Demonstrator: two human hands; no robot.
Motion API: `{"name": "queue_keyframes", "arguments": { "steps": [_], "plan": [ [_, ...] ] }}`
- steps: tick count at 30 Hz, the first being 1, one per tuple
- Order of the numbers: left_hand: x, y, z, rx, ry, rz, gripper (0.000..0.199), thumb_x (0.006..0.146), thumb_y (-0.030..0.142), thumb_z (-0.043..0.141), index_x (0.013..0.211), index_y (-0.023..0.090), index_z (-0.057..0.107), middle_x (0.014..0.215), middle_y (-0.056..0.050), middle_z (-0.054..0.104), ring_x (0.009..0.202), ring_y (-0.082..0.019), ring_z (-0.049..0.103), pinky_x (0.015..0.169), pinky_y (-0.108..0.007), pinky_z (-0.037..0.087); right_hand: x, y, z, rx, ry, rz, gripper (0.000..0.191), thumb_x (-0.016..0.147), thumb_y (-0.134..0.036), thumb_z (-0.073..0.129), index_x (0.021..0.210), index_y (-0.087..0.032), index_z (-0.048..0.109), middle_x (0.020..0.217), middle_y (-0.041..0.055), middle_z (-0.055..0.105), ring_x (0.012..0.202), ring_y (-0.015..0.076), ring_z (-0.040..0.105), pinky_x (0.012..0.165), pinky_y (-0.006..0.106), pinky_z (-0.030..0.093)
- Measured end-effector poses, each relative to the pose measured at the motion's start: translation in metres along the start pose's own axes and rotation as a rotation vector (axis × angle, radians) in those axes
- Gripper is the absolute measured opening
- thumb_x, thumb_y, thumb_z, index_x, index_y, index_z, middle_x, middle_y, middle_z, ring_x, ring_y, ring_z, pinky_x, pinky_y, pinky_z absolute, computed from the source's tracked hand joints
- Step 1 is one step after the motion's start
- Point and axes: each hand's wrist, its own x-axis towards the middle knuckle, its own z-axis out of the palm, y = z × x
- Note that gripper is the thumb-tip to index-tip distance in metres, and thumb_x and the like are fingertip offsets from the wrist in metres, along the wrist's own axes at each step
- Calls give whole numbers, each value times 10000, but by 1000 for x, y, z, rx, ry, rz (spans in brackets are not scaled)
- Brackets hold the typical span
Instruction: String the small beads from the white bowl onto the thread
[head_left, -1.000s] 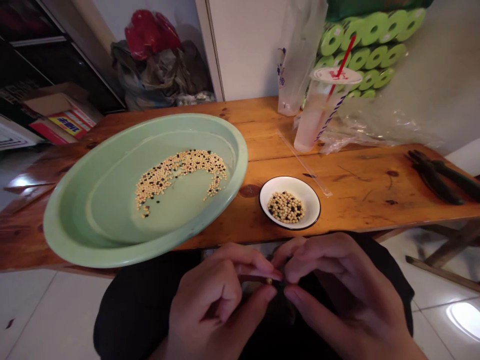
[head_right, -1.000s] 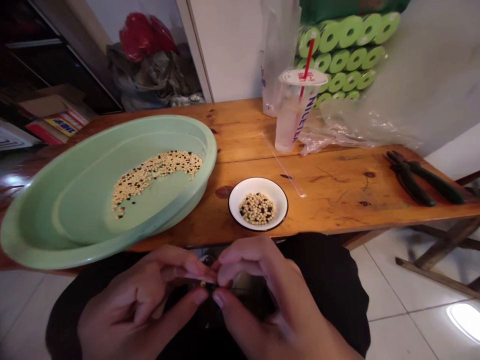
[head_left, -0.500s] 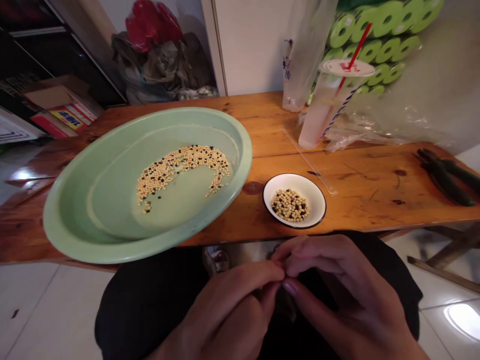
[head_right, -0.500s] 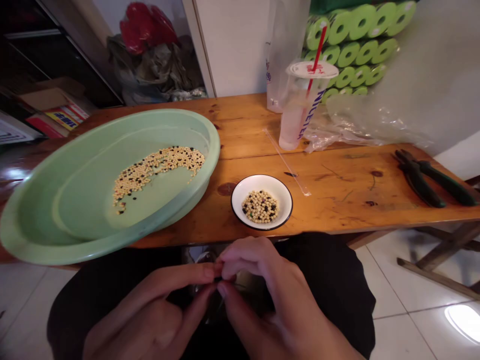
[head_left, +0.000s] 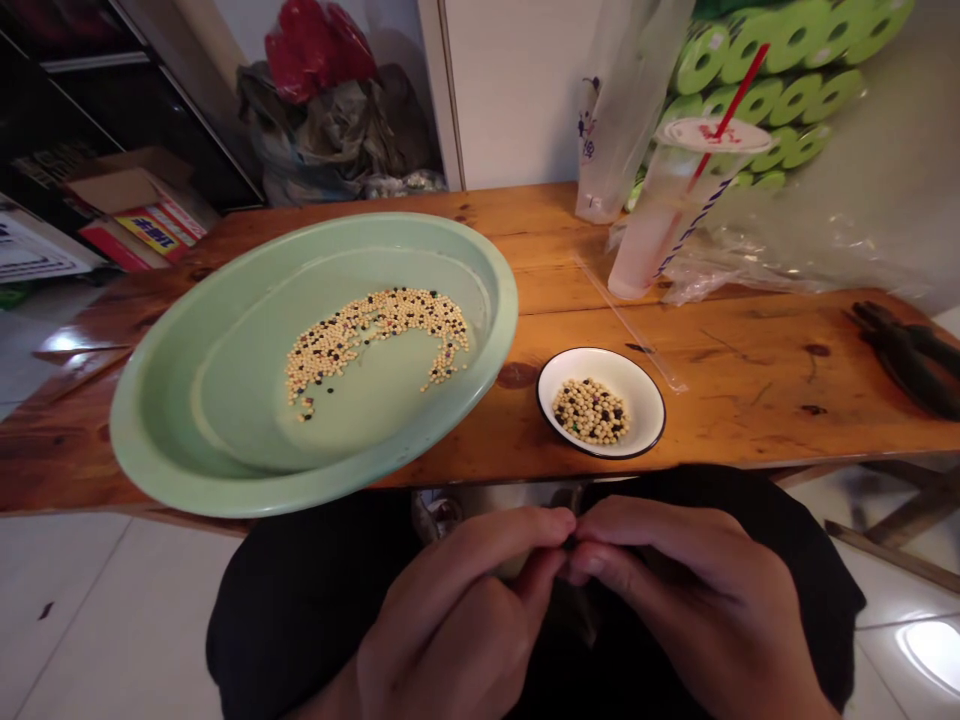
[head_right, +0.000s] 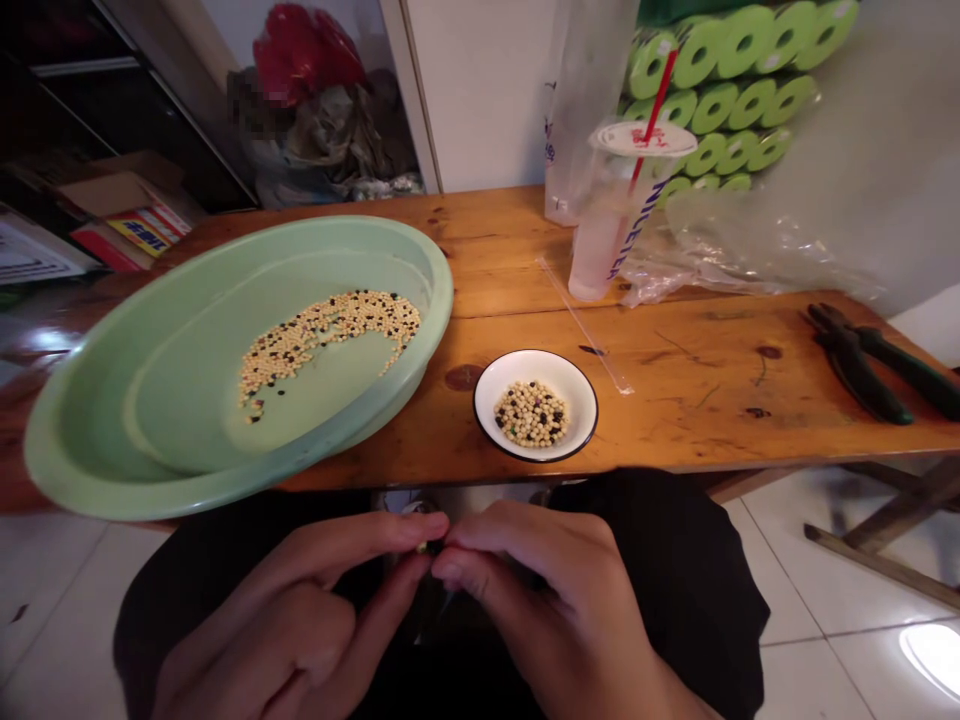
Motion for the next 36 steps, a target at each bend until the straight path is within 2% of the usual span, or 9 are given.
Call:
{"name": "queue_keyframes", "arguments": {
  "steps": [5,8,11,13,15,20,24,29,36],
  "plan": [
    [0,-12,-1,121,-16,204,180,847,71,648,947,219,664,1035,-8,778,912,-128,751,903,-107,549,-3,3,3,-80,-62,-52,183,947,-106,538,1007,-272,589,781,-37,667,715,90,691,646,115,523],
    [-1,-14,-1,103,-31,204,173,838,50,656,887,213,625,1061,-12,768,950,-127,741,931,-123,544,-6,6,7,-4,-49,3,277,950,-98,526,1115,-320,536,885,-43,706,742,74,701,694,94,539],
    [1,-10,3,-8,-10,86,264,805,-21,653,743,209,541,1020,6,755,894,-110,744,878,-139,582,-7,7,10,142,-19,103,306,953,-135,562,1144,-368,513,922,-62,734,790,70,720,733,89,549],
    [4,-8,6,-182,1,2,370,790,-46,648,627,189,413,995,21,731,850,-109,744,798,-163,617,-6,7,11,249,-26,145,305,956,-146,575,1134,-391,540,914,-75,740,790,62,715,734,94,548],
    [9,-7,8,-405,16,-146,430,795,-35,651,600,172,328,958,29,703,809,-109,741,712,-168,628,-4,7,11,392,-46,193,300,957,-154,587,1135,-396,584,897,-70,736,779,60,704,734,112,549],
    [18,-10,8,-917,-31,-581,438,767,41,742,605,165,354,853,19,674,751,-128,732,579,-154,589,0,7,10,871,-119,395,231,972,-245,584,1169,-310,685,732,-31,688,722,97,684,753,220,552],
    [20,-14,9,-1150,-108,-751,457,750,66,772,609,166,349,883,-4,681,746,-156,723,585,-220,584,4,9,8,1122,-58,514,170,951,-239,611,1071,-224,730,678,-16,638,681,116,662,722,262,538],
    [22,-17,12,-1194,-88,-882,477,706,23,798,605,159,352,855,12,692,785,-125,731,677,-161,557,17,6,-6,1104,33,546,113,957,-222,577,946,-175,680,595,-44,543,500,77,562,548,208,468],
    [25,-18,17,-1260,-38,-907,451,697,-5,780,612,165,370,833,11,697,774,-119,726,754,-193,556,62,7,-25,746,170,462,162,907,-214,559,752,-188,598,465,-88,428,367,61,380,438,203,382]
  ]
}}
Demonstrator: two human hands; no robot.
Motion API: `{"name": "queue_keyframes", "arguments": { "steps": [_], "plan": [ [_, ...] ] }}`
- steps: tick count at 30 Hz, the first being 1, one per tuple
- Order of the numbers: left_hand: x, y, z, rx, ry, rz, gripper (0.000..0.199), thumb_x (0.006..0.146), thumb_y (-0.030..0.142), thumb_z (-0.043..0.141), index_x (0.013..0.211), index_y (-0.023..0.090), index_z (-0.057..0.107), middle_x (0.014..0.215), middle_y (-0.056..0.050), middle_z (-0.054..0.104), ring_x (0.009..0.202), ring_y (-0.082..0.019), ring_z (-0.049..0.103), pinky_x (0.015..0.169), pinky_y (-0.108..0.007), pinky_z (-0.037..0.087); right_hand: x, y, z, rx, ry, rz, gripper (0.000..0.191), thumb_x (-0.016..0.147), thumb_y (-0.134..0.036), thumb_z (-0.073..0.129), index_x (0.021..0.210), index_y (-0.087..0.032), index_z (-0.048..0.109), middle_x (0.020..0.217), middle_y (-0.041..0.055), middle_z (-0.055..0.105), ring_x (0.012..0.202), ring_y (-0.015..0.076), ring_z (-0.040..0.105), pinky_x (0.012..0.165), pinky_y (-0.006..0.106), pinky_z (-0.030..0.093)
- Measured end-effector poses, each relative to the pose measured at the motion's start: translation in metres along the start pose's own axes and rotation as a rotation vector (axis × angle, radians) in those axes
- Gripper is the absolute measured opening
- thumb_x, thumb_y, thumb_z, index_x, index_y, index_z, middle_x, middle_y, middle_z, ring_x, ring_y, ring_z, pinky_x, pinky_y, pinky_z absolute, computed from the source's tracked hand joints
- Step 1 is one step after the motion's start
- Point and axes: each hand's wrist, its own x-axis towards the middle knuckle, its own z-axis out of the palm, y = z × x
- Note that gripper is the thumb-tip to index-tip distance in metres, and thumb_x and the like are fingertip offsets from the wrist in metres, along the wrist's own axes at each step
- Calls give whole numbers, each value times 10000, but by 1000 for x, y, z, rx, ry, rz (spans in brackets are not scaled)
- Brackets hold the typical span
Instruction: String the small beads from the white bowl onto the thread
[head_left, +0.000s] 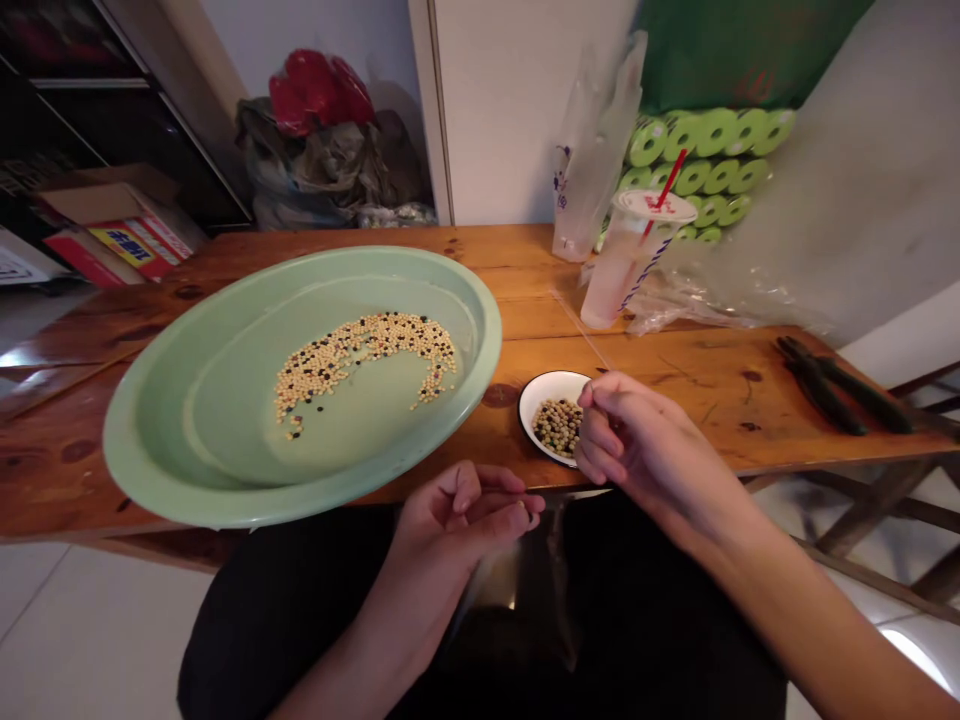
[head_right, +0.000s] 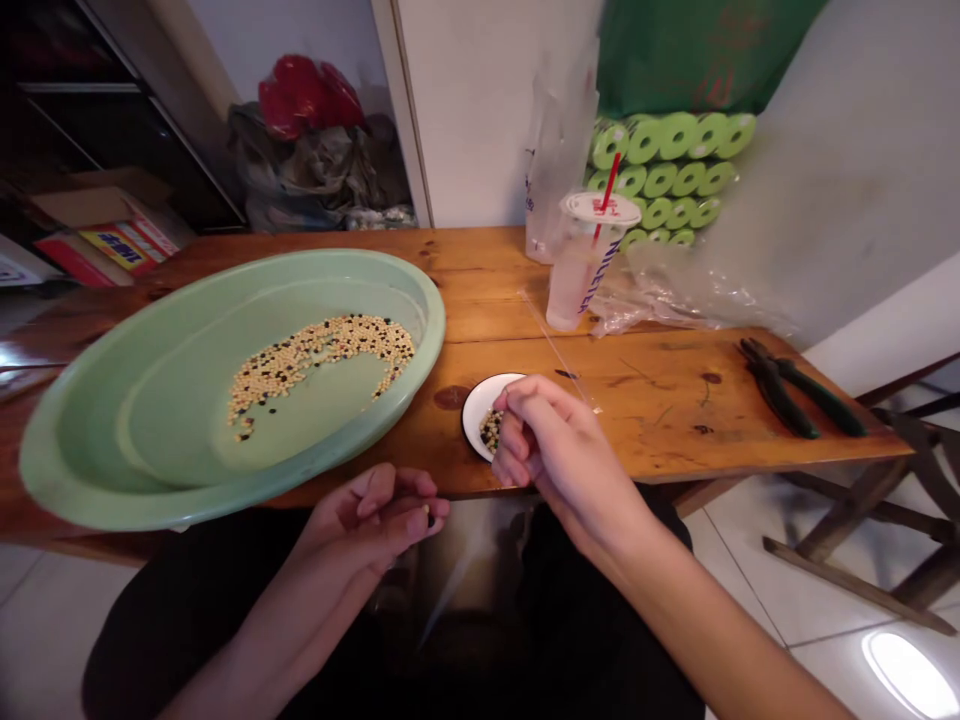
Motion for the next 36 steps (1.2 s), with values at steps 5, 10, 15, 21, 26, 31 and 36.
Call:
{"name": "queue_keyframes", "arguments": {
  "steps": [5,10,15,21,26,31,36],
  "plan": [
    [0,1,1,-36,60,30,468,683,-12,784,612,168,357,814,20,700,776,-105,715,761,-183,541,24,-1,-8,-98,75,-113,92,779,-248,724,729,-190,673,669,-17,672,694,114,638,736,248,507],
    [-1,1,1,-42,62,18,462,678,-1,788,604,168,365,822,16,702,781,-110,714,778,-195,542,24,2,-20,-170,144,-141,94,714,-273,809,768,-215,760,947,33,757,1004,192,661,997,348,452],
    [-1,2,1,-53,62,3,463,668,-5,786,598,171,365,813,19,694,772,-106,711,769,-189,543,21,3,-22,-175,151,-146,60,701,-272,798,720,-227,764,975,38,763,1068,222,660,1041,382,442],
    [0,2,1,-53,62,13,456,675,-1,785,605,172,369,827,15,704,790,-112,718,777,-186,552,22,0,-21,-158,158,-143,12,711,-235,767,720,-227,768,1010,48,768,1076,246,669,1057,413,448],
    [-2,2,2,-14,70,62,466,673,-4,791,593,168,365,828,24,697,792,-111,727,758,-169,565,6,-1,-17,-211,82,-173,43,795,-263,740,810,-234,768,779,0,754,760,144,708,819,289,562],
    [-9,0,1,243,87,281,462,714,59,789,570,173,366,884,-4,682,838,-160,742,765,-214,594,-32,15,-1,-645,57,-356,149,838,-197,708,954,-271,764,696,-38,744,624,105,689,626,189,548],
    [-17,-5,0,530,78,557,423,777,44,713,565,186,376,892,-23,682,852,-205,747,782,-288,620,-50,31,10,-799,-60,-549,111,827,-124,704,857,-230,721,771,3,765,706,151,719,638,214,560]
  ]
}}
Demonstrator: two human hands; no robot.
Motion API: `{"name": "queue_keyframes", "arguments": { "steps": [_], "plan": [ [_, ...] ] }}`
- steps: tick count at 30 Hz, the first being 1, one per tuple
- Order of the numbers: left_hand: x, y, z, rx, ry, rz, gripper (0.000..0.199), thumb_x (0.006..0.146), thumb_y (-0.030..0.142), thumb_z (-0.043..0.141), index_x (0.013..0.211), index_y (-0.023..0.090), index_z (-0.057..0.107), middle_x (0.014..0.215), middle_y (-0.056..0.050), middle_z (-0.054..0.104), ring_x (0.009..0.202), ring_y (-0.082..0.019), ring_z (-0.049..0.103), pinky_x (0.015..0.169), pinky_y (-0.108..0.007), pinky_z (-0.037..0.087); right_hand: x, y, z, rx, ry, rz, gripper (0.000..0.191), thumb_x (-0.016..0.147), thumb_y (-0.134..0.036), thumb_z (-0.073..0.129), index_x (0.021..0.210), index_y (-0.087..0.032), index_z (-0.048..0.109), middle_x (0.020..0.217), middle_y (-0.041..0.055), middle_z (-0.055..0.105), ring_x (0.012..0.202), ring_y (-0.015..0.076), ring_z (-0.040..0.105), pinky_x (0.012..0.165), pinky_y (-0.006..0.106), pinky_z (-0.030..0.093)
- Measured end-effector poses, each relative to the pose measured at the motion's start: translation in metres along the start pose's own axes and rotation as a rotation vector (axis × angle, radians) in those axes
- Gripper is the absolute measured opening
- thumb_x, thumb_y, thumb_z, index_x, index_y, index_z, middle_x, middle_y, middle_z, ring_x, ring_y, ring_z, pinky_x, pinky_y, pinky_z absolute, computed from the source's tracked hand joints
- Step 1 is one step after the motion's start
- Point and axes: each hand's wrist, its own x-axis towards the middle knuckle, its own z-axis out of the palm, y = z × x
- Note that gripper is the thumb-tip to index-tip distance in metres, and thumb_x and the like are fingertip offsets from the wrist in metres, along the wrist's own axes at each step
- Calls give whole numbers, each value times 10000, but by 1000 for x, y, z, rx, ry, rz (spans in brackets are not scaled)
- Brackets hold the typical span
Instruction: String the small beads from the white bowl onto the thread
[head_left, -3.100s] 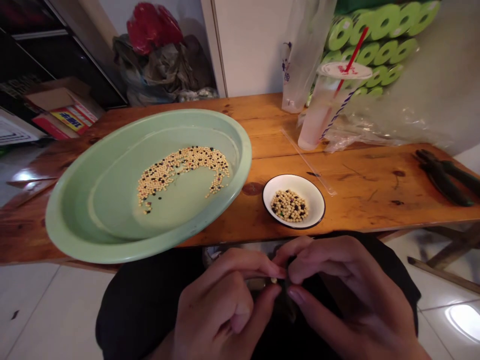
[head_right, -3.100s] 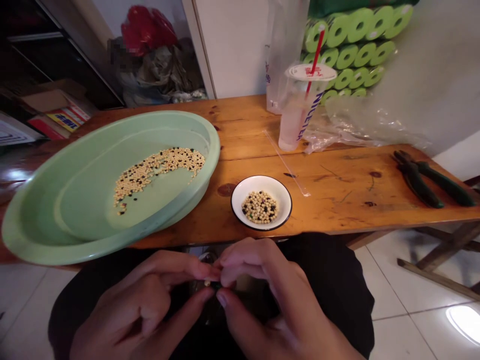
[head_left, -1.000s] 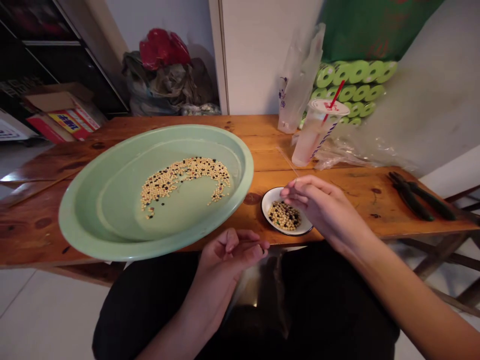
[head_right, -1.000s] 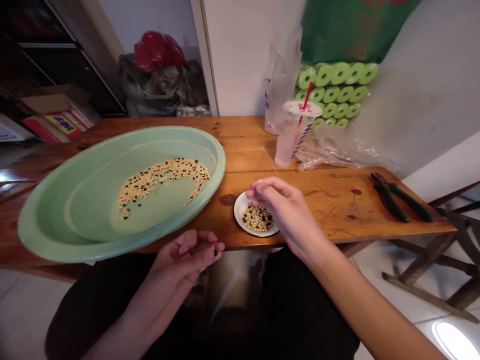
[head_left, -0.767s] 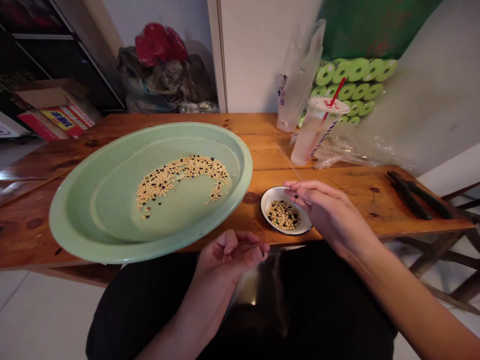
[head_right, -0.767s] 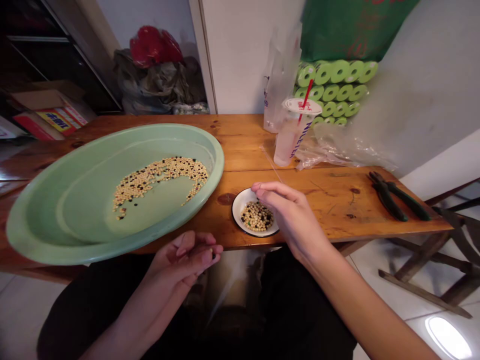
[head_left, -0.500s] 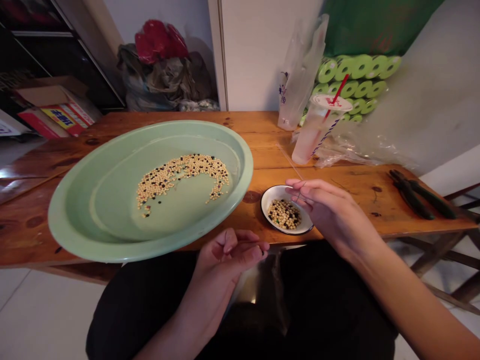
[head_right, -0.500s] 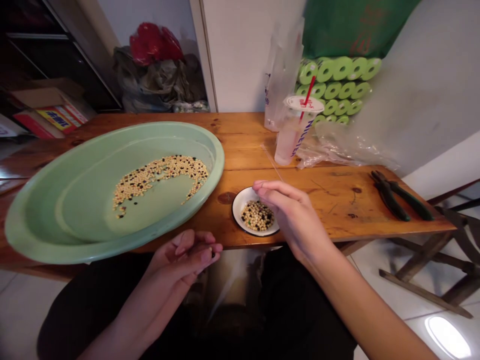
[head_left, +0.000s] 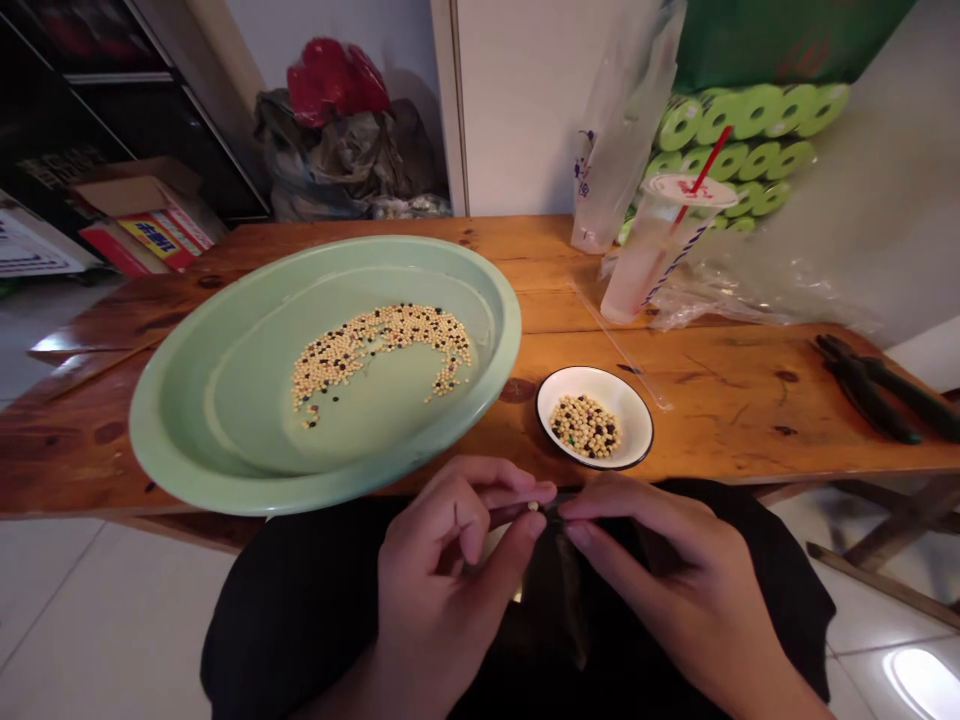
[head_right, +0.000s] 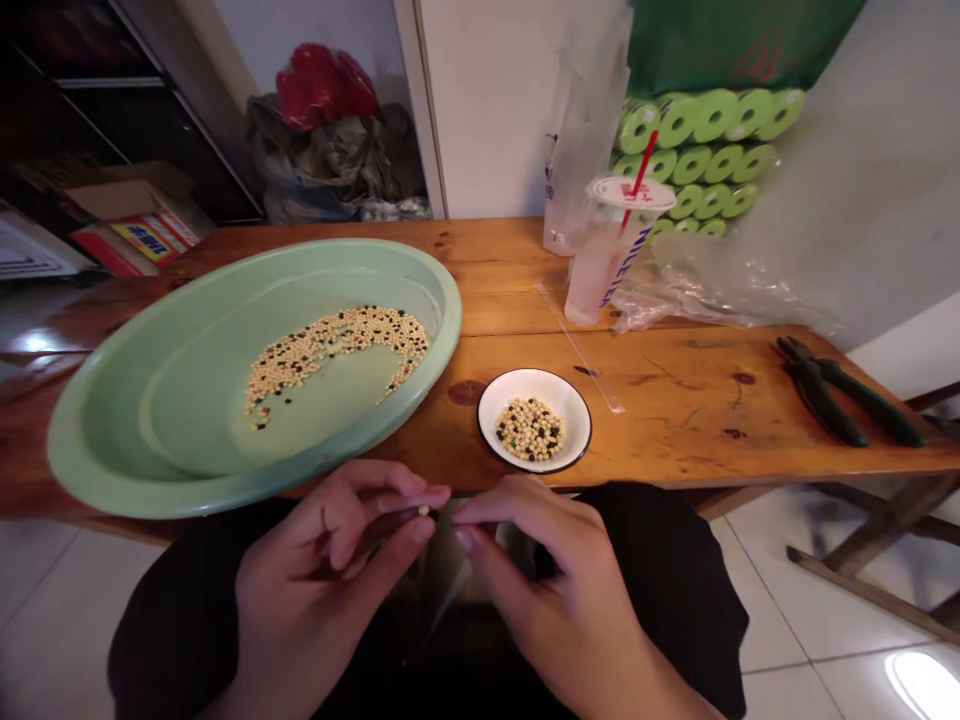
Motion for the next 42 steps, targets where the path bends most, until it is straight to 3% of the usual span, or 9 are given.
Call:
{"name": "queue_keyframes", "arguments": {
  "steps": [4,7,11,17,22,26,30,42],
  "plan": [
    [-4,0,4,192,22,203,410,779,-29,657,571,188,379,878,-2,709,813,-184,748,730,-279,635,-1,3,2,-56,31,-64,107,839,-108,671,871,-210,670,719,10,692,648,148,651,591,245,517],
    [-4,1,7,302,27,316,407,766,-51,649,571,188,384,881,3,734,797,-174,749,687,-254,637,-2,5,2,-60,-16,-96,113,856,-94,637,877,-205,637,681,-10,610,607,130,576,597,261,489],
    [-5,3,6,427,35,372,411,758,-50,662,558,190,395,894,4,759,790,-164,753,701,-238,625,-3,4,2,-71,-84,-116,116,882,-95,606,920,-204,616,693,-13,579,623,129,546,657,293,479],
    [-12,-6,0,506,-30,455,342,776,-51,644,589,213,533,998,-14,778,879,-182,756,799,-258,616,-5,4,3,-75,-80,-96,113,895,-95,591,908,-204,616,697,-6,583,644,138,535,646,295,453],
    [-15,-22,-13,509,-134,495,205,836,27,614,793,213,688,1137,-64,750,983,-216,738,886,-294,606,-4,5,4,-132,-96,-62,99,897,-109,595,850,-195,606,684,-10,604,613,133,539,617,277,447],
    [-12,-30,-21,653,-256,643,149,896,66,554,892,167,664,1233,-108,700,1068,-208,703,916,-301,600,-3,6,8,-212,-62,-99,137,872,-74,606,812,-195,588,659,-27,626,583,122,542,602,256,441],
    [-11,-31,-19,790,-220,793,171,877,-15,536,850,137,612,1275,-146,658,1125,-211,671,943,-307,586,-5,7,13,-335,-12,-194,180,866,-16,556,835,-193,575,675,-30,652,575,119,546,621,269,422],
    [-12,-24,-9,740,-116,708,217,858,-35,567,790,170,543,1200,-103,686,1080,-185,681,897,-281,597,-8,4,16,-301,14,-194,174,884,-26,534,847,-196,547,646,-18,634,592,131,596,584,279,395]
  ]
}}
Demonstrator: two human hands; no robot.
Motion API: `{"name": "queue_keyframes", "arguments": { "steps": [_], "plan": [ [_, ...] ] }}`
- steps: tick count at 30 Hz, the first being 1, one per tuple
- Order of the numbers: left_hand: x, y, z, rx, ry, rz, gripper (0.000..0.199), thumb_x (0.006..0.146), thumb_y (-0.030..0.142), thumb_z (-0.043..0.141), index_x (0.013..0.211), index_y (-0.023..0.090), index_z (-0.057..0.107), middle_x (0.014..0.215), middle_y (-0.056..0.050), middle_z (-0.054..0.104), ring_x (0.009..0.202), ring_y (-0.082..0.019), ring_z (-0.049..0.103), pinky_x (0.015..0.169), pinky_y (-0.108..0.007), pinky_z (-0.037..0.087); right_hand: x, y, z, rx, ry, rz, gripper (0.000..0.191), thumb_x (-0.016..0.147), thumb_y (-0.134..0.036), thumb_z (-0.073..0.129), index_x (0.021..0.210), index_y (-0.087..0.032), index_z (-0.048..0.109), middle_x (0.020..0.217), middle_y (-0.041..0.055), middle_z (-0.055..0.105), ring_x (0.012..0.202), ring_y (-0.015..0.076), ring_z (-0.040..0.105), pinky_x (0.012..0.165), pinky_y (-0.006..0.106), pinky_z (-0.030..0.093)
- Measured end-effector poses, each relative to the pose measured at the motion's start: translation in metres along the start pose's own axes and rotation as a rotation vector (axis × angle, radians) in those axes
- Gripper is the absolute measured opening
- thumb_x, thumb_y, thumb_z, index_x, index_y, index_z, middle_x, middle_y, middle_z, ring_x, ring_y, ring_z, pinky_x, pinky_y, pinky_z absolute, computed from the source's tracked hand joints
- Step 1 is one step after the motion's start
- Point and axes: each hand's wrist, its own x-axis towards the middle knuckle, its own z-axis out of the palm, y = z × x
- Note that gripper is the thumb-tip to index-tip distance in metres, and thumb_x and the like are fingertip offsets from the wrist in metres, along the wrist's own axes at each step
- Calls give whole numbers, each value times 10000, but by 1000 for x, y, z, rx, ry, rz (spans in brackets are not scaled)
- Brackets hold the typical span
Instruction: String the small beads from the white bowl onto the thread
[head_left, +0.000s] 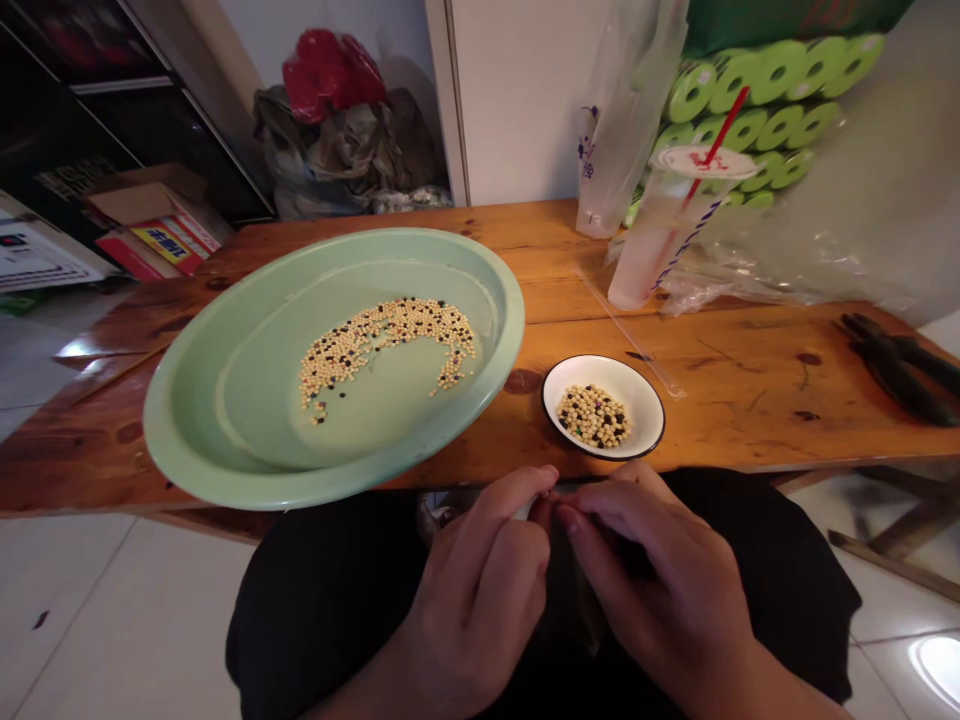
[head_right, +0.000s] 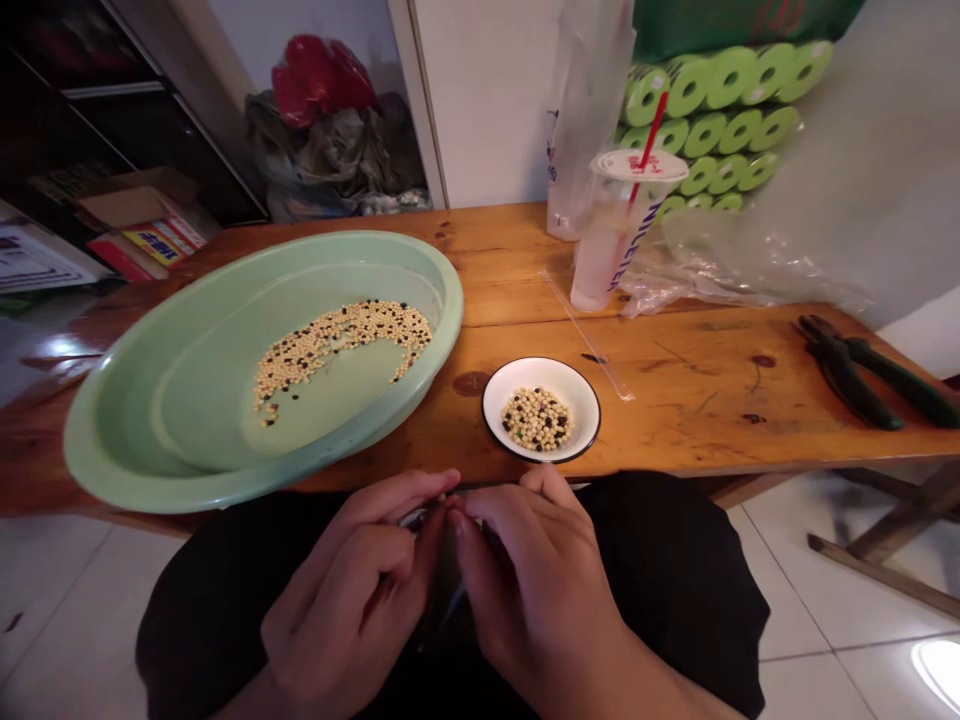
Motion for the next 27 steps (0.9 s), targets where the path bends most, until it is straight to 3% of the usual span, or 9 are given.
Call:
{"name": "queue_keyframes", "arguments": {
  "steps": [6,12,19,23,27],
  "plan": [
    [-3,-3,2,70,-4,96,192,869,-22,557,783,149,557,1212,-144,678,1119,-213,672,921,-298,591,0,0,2,-34,15,-6,162,877,-27,559,832,-182,563,628,-20,613,566,125,535,576,286,369],
    [6,-2,-1,114,-69,166,133,871,-3,561,811,116,558,1176,-200,683,1074,-222,689,928,-272,579,1,1,2,-126,18,-108,201,866,-10,554,749,-173,543,576,-36,558,511,112,377,584,313,323],
    [4,-4,2,138,-64,188,127,889,19,544,832,132,551,1145,-208,700,1030,-231,709,882,-293,607,0,0,4,-163,60,-88,146,858,-24,569,799,-157,579,566,-30,579,504,121,397,577,321,320],
    [4,-3,3,23,-31,51,214,856,-31,567,821,175,522,1174,-140,694,1065,-201,694,892,-292,608,0,-1,3,-57,44,41,158,875,-55,549,777,-174,582,579,-26,592,514,123,478,549,290,363],
    [13,0,2,-109,2,-20,309,812,-77,614,775,187,459,1021,-81,715,971,-132,716,877,-197,592,3,-1,-1,236,-43,282,146,910,-158,555,777,-191,604,619,-21,624,531,111,556,504,222,424]
  ]
}}
